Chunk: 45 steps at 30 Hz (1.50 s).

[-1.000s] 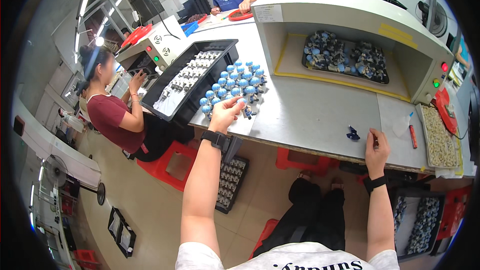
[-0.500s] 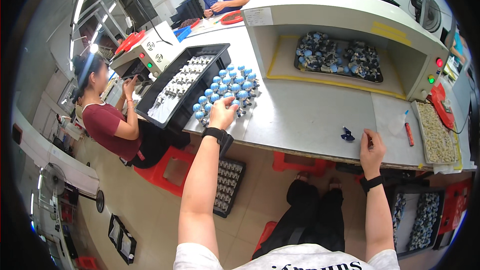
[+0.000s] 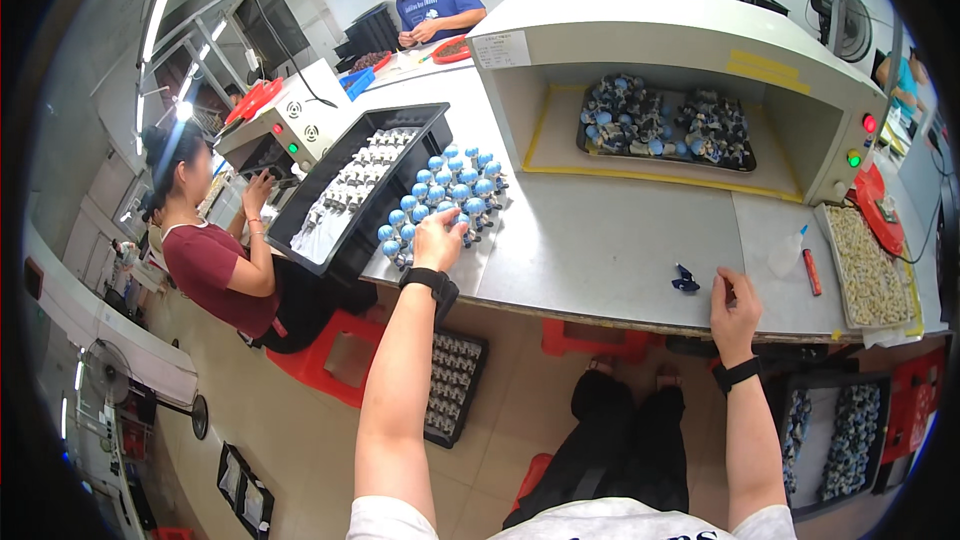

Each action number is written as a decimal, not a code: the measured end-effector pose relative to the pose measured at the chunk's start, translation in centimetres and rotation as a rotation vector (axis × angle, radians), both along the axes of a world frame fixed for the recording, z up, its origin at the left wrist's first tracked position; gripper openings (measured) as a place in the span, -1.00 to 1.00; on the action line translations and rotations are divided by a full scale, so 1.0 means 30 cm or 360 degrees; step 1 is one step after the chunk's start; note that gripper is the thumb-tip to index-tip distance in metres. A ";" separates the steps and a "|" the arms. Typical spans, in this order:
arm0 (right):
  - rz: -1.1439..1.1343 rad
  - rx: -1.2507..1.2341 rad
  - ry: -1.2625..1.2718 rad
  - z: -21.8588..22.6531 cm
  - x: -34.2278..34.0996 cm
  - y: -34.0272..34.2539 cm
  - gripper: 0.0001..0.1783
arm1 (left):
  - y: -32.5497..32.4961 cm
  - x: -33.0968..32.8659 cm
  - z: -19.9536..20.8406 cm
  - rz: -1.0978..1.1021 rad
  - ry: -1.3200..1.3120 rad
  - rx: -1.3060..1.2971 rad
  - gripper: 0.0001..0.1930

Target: Apply glue and assemble small toy figurines at a factory workbench.

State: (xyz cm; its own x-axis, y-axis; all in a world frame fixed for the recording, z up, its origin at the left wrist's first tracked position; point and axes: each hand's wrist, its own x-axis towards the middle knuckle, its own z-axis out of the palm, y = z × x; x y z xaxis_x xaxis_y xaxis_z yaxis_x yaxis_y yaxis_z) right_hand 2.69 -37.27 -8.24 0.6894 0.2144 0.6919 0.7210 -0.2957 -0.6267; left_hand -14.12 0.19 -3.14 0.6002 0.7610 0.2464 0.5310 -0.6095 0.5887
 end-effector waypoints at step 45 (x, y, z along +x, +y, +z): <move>-0.0084 0.0073 0.0013 -0.004 0.004 0.008 -0.90 | -0.373 0.545 0.191 -0.1044 -0.0022 0.0198 -0.83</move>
